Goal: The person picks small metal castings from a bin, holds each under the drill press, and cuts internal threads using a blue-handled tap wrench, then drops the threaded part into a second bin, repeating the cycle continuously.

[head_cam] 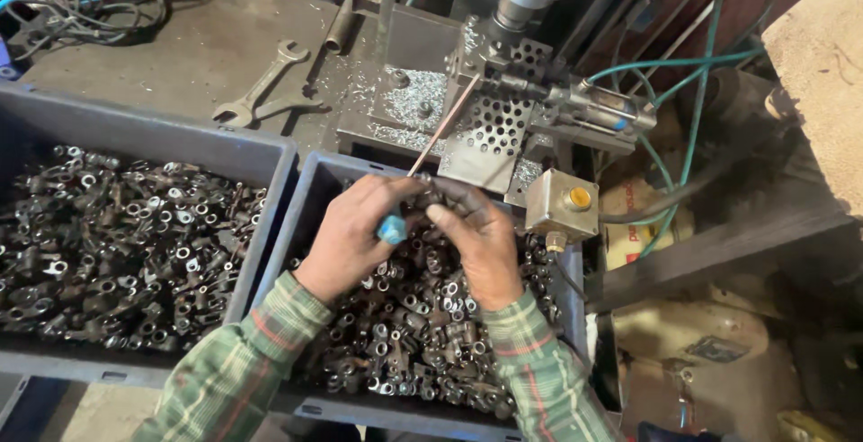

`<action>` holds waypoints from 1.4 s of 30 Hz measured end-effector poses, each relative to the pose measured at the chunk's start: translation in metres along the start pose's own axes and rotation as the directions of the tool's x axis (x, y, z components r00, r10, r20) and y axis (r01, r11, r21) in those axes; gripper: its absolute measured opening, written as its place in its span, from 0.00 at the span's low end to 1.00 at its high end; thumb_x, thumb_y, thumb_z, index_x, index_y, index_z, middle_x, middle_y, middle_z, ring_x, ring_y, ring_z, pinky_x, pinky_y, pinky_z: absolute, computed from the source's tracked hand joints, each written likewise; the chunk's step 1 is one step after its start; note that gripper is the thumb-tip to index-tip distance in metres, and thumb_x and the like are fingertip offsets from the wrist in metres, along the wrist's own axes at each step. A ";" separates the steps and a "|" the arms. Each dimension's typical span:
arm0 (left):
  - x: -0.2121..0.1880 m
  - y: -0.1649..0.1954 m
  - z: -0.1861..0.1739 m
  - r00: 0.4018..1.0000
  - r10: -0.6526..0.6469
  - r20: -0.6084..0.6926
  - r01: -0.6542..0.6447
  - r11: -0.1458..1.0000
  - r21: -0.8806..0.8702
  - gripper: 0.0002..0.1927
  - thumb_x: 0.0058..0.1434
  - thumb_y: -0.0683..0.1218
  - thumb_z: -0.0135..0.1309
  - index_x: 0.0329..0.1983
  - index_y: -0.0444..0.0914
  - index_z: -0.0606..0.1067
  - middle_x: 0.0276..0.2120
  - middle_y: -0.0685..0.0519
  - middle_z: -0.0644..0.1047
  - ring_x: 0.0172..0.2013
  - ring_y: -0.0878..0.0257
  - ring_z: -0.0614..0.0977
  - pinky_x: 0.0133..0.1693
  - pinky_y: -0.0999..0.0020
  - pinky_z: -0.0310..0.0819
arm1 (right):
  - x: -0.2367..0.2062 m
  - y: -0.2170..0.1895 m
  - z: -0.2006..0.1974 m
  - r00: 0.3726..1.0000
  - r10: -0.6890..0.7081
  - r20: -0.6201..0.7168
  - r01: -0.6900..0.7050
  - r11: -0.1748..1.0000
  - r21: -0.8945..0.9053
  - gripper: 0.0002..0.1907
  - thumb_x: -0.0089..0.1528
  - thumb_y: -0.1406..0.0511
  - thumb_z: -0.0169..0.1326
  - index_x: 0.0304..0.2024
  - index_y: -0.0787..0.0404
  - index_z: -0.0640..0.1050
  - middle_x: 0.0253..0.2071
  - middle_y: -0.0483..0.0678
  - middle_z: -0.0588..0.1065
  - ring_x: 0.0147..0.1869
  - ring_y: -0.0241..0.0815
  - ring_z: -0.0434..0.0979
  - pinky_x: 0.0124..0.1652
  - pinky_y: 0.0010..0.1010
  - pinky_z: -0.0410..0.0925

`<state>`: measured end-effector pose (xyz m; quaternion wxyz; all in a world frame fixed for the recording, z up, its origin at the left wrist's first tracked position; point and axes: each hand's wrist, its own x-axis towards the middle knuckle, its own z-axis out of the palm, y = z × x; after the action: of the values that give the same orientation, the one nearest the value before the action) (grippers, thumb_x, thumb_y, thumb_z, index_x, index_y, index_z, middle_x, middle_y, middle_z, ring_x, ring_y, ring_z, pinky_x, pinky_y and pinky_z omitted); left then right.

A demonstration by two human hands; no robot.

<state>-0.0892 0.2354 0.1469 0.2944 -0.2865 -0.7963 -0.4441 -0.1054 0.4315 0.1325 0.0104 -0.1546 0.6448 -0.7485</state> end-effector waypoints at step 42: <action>-0.021 -0.007 0.012 0.933 -0.298 -0.204 0.303 0.953 -0.009 0.15 0.61 0.45 0.64 0.48 0.35 0.76 0.37 0.46 0.82 0.34 0.55 0.86 0.36 0.65 0.78 | -0.002 0.032 -0.004 0.988 0.120 -0.098 -0.149 0.908 -0.392 0.20 0.59 0.74 0.58 0.54 0.57 0.76 0.49 0.42 0.81 0.44 0.34 0.80 0.39 0.25 0.75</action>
<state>-0.0831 0.2386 0.1230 0.3058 -0.1114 -0.8015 -0.5016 -0.1102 0.4304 0.1007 0.0070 -0.0816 0.7925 -0.6044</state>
